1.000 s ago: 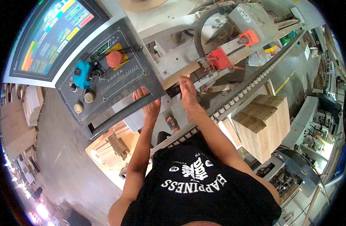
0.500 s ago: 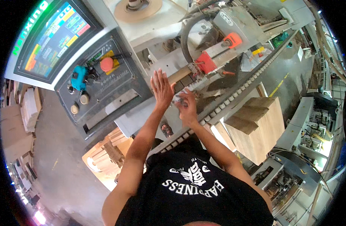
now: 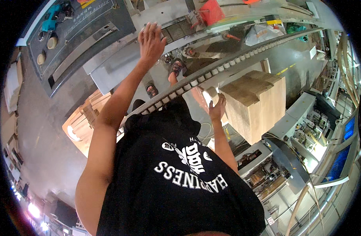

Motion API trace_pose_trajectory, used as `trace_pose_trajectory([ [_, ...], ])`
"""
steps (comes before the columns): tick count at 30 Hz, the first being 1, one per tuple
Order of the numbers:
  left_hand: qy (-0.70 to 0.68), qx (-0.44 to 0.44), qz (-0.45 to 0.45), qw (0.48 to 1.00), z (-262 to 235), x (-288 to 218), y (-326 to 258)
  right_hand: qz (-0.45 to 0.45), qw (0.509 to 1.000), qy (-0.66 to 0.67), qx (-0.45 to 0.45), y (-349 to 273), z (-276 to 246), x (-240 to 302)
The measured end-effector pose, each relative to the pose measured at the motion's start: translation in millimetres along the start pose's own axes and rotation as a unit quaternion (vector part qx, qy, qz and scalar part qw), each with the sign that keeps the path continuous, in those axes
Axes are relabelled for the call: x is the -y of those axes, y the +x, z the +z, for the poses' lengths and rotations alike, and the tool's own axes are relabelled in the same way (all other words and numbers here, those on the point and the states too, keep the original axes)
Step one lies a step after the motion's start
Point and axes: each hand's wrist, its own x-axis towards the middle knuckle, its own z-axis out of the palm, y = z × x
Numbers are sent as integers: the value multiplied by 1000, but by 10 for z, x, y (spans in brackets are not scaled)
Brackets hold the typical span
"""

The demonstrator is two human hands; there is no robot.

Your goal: The person repeatedly picks up thin wooden planks from a stack and feeds them one by one into a band saw machine. The planks are guided through the machine and then placed onto a growing pile of processed planks.

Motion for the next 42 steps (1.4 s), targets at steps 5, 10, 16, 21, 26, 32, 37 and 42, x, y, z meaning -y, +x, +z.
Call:
trace_pose_trajectory([
  [5,-79,33,-39,996,-698,124,-1150,121,978,-107,131,-81,385,-686],
  [10,-105,77,-103,986,-1117,128,-1907,-11,984,-164,70,11,674,-1233],
  [16,-237,119,-50,963,-1116,-459,-1828,-6,973,-222,64,127,9,-326],
  [21,-302,161,80,936,-1079,-834,-1551,-16,983,-161,92,251,-250,17],
  [26,-251,119,251,927,-1153,-1058,-1300,-175,978,-86,78,257,-736,1233],
  [32,-242,119,188,944,-993,-638,-1130,-266,963,-35,33,541,-650,2213],
  [37,-146,76,-18,986,-928,271,-1095,-203,973,104,-46,821,-299,2510],
  [42,0,-18,-81,997,-841,770,-1085,73,857,450,238,1268,203,2895],
])
